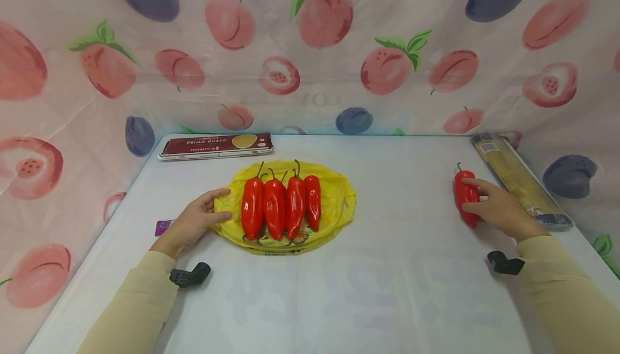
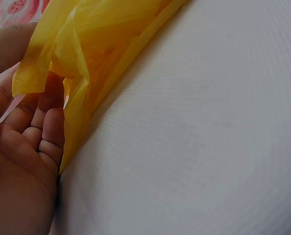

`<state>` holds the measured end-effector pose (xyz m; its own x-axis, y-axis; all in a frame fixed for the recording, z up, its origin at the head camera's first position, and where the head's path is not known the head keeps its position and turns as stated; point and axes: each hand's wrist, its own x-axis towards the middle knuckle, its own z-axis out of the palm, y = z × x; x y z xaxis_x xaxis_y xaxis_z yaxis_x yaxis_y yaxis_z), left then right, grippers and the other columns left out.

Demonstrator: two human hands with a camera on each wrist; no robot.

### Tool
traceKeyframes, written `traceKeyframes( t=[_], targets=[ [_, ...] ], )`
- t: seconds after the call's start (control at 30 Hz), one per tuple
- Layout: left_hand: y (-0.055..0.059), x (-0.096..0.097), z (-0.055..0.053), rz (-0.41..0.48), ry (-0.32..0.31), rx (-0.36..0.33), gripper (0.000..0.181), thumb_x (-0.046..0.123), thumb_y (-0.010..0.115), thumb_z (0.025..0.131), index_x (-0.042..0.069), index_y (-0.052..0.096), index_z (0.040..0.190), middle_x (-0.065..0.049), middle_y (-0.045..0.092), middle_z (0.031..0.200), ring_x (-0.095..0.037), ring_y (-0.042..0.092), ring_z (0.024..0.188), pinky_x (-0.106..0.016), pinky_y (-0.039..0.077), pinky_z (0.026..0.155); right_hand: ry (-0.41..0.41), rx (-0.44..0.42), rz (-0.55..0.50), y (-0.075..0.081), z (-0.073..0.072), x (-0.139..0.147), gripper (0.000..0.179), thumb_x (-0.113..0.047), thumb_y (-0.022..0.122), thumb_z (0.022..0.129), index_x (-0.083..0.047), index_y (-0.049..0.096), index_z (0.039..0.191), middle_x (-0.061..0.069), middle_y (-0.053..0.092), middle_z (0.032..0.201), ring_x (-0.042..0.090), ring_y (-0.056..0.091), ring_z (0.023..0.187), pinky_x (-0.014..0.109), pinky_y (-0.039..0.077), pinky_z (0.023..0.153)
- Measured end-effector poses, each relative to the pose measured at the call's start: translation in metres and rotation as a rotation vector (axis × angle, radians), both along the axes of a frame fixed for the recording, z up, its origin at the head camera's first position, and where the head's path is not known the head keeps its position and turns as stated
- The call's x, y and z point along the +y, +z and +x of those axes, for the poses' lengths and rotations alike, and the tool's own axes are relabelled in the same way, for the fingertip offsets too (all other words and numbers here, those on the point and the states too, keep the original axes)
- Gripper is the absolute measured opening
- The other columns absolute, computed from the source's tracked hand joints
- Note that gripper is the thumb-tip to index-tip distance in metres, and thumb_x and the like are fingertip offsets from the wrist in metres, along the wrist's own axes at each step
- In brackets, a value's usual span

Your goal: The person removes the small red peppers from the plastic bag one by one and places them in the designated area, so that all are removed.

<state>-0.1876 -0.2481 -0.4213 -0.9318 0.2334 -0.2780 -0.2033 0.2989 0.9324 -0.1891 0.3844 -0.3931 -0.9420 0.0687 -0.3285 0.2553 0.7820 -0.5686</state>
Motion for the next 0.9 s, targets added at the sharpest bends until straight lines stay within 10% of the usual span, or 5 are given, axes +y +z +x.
traceKeyframes(
  t=[0.9],
  targets=[
    [0.0, -0.001, 0.0, -0.044, 0.008, -0.01, 0.071, 0.022, 0.07, 0.094, 0.013, 0.035, 0.156, -0.014, 0.03, 0.16, -0.031, 0.045, 0.132, -0.019, 0.048, 0.094, -0.046, -0.031, 0.083, 0.002, -0.005, 0.02, 0.083, -0.025, 0.066, 0.094, 0.0, 0.017, 0.157, 0.044, 0.023, 0.143, 0.062, 0.026, 0.124, 0.066, 0.049, 0.087]
  ],
)
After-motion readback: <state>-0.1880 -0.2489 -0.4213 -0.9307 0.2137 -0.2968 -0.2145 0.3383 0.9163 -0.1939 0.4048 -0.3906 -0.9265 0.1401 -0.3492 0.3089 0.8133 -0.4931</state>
